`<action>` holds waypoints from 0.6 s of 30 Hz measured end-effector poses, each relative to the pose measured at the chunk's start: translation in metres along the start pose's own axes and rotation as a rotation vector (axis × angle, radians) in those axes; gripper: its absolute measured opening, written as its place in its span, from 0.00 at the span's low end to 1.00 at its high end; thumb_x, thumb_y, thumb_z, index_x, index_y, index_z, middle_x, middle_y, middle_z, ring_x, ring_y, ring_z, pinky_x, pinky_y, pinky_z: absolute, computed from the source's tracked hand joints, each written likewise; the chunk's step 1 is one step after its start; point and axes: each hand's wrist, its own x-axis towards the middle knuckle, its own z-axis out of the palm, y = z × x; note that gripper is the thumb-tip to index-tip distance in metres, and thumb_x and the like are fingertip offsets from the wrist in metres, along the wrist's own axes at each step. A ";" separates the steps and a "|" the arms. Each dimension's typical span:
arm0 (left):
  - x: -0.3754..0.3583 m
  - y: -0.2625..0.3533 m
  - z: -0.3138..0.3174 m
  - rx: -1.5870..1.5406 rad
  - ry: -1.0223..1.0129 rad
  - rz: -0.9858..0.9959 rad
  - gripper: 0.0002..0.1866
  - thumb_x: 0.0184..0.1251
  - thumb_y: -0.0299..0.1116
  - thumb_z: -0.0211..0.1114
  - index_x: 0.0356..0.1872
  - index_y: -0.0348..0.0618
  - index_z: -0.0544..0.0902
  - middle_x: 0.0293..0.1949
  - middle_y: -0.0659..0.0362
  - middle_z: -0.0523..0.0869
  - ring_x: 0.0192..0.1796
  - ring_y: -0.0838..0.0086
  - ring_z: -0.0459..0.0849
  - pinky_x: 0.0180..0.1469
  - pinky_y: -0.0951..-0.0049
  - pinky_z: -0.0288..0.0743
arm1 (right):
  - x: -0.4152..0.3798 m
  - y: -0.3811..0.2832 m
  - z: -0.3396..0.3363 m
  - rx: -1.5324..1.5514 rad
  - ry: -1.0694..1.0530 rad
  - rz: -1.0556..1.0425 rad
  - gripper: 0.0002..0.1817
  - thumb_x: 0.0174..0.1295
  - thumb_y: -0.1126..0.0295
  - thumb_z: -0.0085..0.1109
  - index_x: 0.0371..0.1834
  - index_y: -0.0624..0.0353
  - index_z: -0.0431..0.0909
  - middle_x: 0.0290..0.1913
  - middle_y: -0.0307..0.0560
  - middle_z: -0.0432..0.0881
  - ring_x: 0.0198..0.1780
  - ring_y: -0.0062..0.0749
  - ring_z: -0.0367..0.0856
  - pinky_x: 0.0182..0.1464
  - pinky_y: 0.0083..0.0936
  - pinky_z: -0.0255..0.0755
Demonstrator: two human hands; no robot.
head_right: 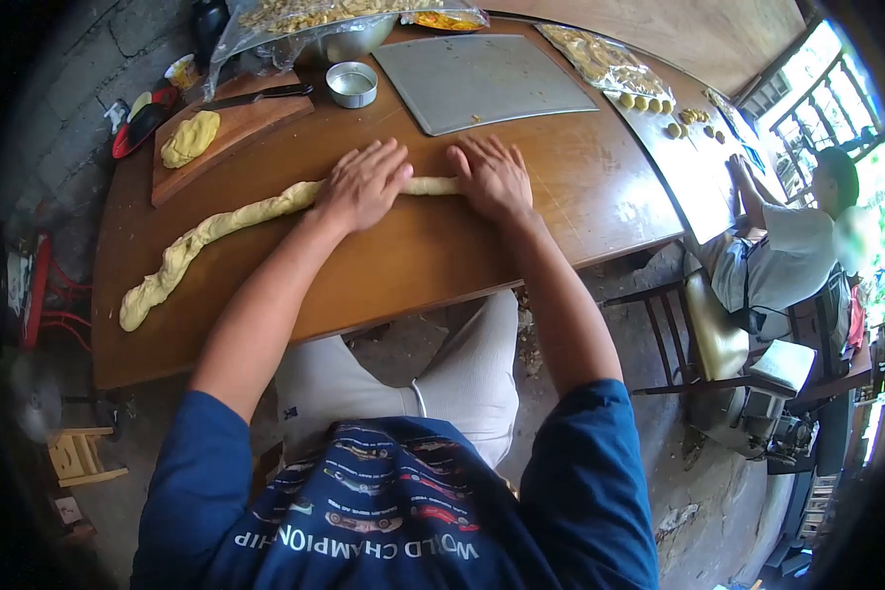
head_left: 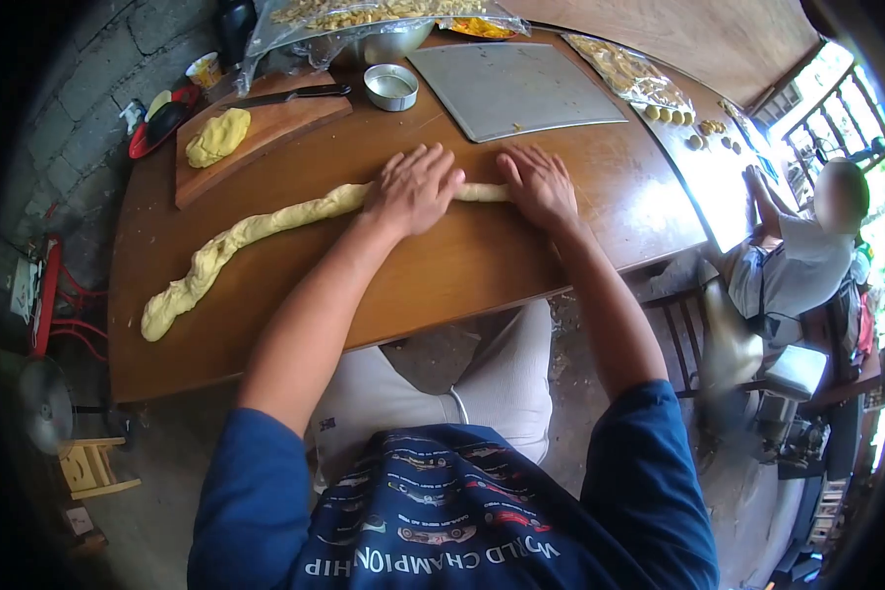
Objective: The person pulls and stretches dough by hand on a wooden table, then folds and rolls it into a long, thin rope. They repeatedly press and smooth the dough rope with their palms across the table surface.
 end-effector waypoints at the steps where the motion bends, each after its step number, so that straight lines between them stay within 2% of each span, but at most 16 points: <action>1: -0.013 -0.001 -0.001 -0.065 0.011 0.080 0.34 0.91 0.56 0.51 0.83 0.43 0.75 0.82 0.46 0.78 0.84 0.51 0.74 0.86 0.47 0.64 | -0.014 -0.004 -0.005 0.022 0.047 -0.081 0.31 0.88 0.40 0.46 0.78 0.48 0.80 0.75 0.49 0.85 0.81 0.50 0.75 0.87 0.53 0.56; 2: -0.024 -0.004 -0.002 -0.059 0.018 0.078 0.34 0.91 0.56 0.51 0.83 0.43 0.75 0.82 0.46 0.78 0.84 0.51 0.74 0.86 0.47 0.64 | -0.025 -0.006 -0.014 0.024 0.054 -0.088 0.31 0.88 0.40 0.46 0.78 0.48 0.80 0.75 0.49 0.85 0.81 0.50 0.75 0.87 0.53 0.56; 4: -0.053 0.002 -0.029 -0.268 -0.043 0.213 0.30 0.88 0.49 0.60 0.80 0.44 0.78 0.80 0.47 0.80 0.81 0.51 0.77 0.85 0.50 0.66 | -0.045 -0.016 -0.036 0.071 -0.055 -0.153 0.32 0.87 0.39 0.46 0.78 0.48 0.81 0.76 0.48 0.84 0.81 0.51 0.76 0.85 0.53 0.59; 5: -0.066 0.005 -0.039 -0.265 0.069 0.249 0.27 0.82 0.41 0.68 0.76 0.43 0.81 0.73 0.48 0.86 0.75 0.50 0.82 0.81 0.53 0.71 | -0.054 -0.017 -0.036 0.026 -0.017 -0.195 0.29 0.86 0.43 0.52 0.77 0.49 0.81 0.74 0.49 0.85 0.79 0.51 0.77 0.82 0.52 0.61; 6: -0.071 -0.002 -0.044 -0.262 0.067 0.242 0.27 0.82 0.41 0.68 0.76 0.43 0.81 0.73 0.48 0.86 0.75 0.50 0.82 0.81 0.53 0.71 | -0.060 -0.026 -0.041 0.031 -0.020 -0.199 0.29 0.86 0.43 0.52 0.77 0.49 0.81 0.74 0.49 0.85 0.79 0.51 0.77 0.82 0.52 0.61; 8: -0.079 -0.020 -0.054 -0.060 0.077 0.164 0.22 0.79 0.36 0.70 0.70 0.43 0.84 0.66 0.50 0.89 0.70 0.51 0.85 0.76 0.53 0.74 | -0.067 -0.050 -0.057 0.103 -0.077 -0.232 0.27 0.82 0.50 0.61 0.77 0.50 0.80 0.73 0.49 0.86 0.78 0.52 0.77 0.82 0.51 0.62; 9: -0.079 -0.021 -0.062 -0.084 0.027 0.117 0.17 0.79 0.34 0.69 0.63 0.44 0.87 0.61 0.52 0.89 0.67 0.52 0.85 0.72 0.52 0.76 | -0.068 -0.058 -0.053 0.105 -0.078 -0.231 0.27 0.82 0.50 0.61 0.77 0.50 0.80 0.73 0.49 0.86 0.78 0.52 0.77 0.82 0.51 0.62; 11: -0.076 -0.025 -0.060 -0.104 0.054 0.111 0.15 0.80 0.34 0.68 0.62 0.43 0.88 0.58 0.51 0.90 0.64 0.51 0.87 0.68 0.52 0.78 | -0.060 -0.074 -0.042 0.190 -0.045 -0.351 0.23 0.78 0.59 0.69 0.72 0.52 0.85 0.67 0.51 0.89 0.74 0.50 0.82 0.79 0.47 0.69; 12: -0.073 -0.027 -0.057 -0.126 0.080 0.106 0.13 0.82 0.34 0.67 0.60 0.43 0.89 0.55 0.50 0.91 0.62 0.50 0.89 0.65 0.52 0.80 | -0.052 -0.077 -0.037 0.187 -0.041 -0.356 0.23 0.78 0.59 0.69 0.72 0.52 0.85 0.67 0.51 0.89 0.74 0.50 0.82 0.79 0.47 0.69; 13: -0.068 -0.030 -0.049 -0.123 0.086 0.107 0.13 0.82 0.34 0.67 0.60 0.43 0.89 0.55 0.50 0.91 0.62 0.50 0.89 0.65 0.52 0.80 | -0.042 -0.080 -0.033 0.231 -0.113 -0.344 0.19 0.77 0.61 0.69 0.67 0.53 0.87 0.63 0.50 0.91 0.69 0.49 0.85 0.75 0.45 0.74; 14: -0.063 -0.034 -0.039 -0.281 0.138 0.078 0.11 0.84 0.35 0.66 0.57 0.41 0.88 0.51 0.49 0.92 0.57 0.49 0.90 0.60 0.52 0.82 | -0.035 -0.080 -0.030 0.274 -0.186 -0.331 0.15 0.77 0.63 0.70 0.62 0.55 0.89 0.58 0.50 0.93 0.65 0.48 0.89 0.70 0.42 0.79; 15: -0.059 -0.032 -0.039 -0.439 0.189 0.048 0.11 0.85 0.35 0.65 0.55 0.40 0.87 0.47 0.48 0.93 0.53 0.47 0.91 0.55 0.51 0.83 | -0.033 -0.085 -0.033 0.273 -0.183 -0.337 0.15 0.77 0.63 0.70 0.62 0.55 0.89 0.58 0.50 0.93 0.65 0.48 0.89 0.70 0.42 0.79; 17: -0.058 -0.031 -0.039 -0.419 0.161 -0.006 0.11 0.87 0.37 0.64 0.53 0.39 0.86 0.45 0.47 0.93 0.51 0.46 0.92 0.53 0.51 0.84 | -0.035 -0.092 -0.039 0.595 -0.195 -0.174 0.10 0.76 0.68 0.69 0.54 0.59 0.90 0.50 0.49 0.94 0.55 0.46 0.92 0.61 0.38 0.83; 18: -0.057 -0.030 -0.040 -0.404 0.126 -0.056 0.12 0.88 0.38 0.63 0.50 0.38 0.85 0.43 0.47 0.93 0.49 0.45 0.93 0.51 0.52 0.85 | -0.036 -0.093 -0.040 0.595 -0.199 -0.175 0.10 0.76 0.68 0.69 0.54 0.59 0.90 0.50 0.49 0.94 0.55 0.46 0.92 0.61 0.38 0.83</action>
